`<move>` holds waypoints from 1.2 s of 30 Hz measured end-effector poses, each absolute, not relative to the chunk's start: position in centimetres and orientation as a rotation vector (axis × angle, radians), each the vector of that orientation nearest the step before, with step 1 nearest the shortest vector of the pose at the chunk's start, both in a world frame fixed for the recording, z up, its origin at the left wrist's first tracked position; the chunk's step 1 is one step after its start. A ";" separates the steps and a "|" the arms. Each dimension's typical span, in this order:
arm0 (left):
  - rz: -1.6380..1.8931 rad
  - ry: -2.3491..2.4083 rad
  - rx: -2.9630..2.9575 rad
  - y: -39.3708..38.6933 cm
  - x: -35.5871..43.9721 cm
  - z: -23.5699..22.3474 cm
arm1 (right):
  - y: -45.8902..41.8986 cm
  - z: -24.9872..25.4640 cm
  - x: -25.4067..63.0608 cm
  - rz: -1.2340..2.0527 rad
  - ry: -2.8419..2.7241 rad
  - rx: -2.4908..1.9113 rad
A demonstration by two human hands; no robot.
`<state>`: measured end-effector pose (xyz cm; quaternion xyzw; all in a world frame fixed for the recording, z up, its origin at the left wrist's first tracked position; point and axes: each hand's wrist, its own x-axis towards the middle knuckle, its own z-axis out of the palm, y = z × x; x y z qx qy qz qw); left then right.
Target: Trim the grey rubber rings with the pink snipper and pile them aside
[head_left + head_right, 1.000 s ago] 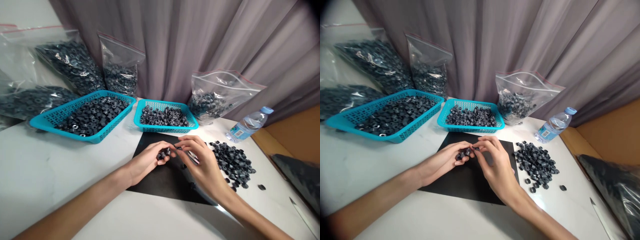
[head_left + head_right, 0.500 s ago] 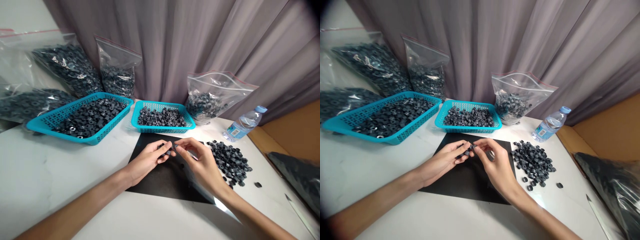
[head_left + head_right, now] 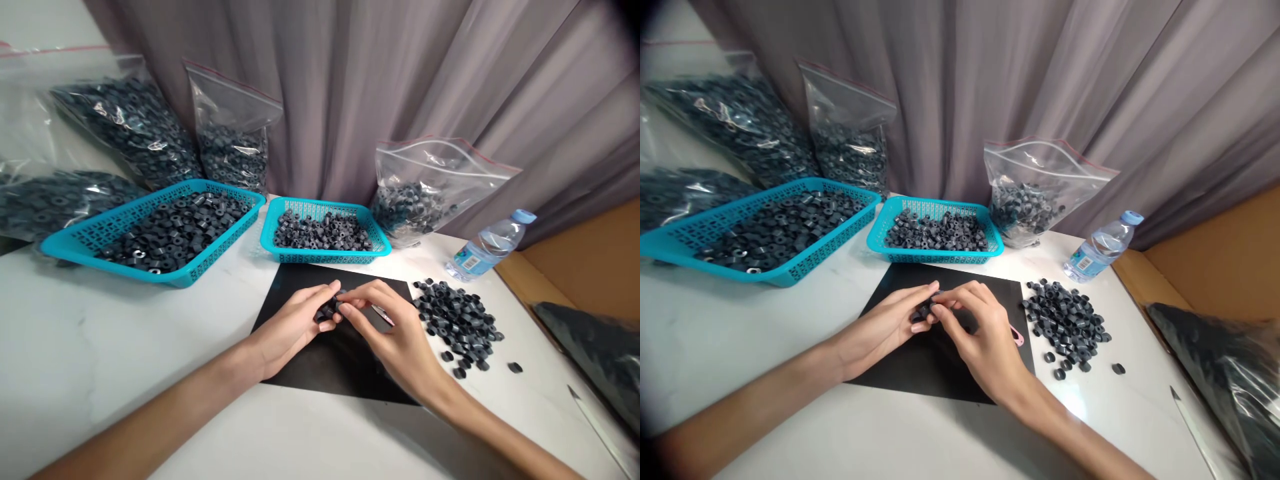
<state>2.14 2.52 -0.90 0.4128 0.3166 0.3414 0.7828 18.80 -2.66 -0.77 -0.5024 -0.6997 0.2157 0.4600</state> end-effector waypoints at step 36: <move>0.686 0.572 0.807 2.3 2.2 0.1 | -1.8 -0.3 20.8 1.104 -1.394 -1.158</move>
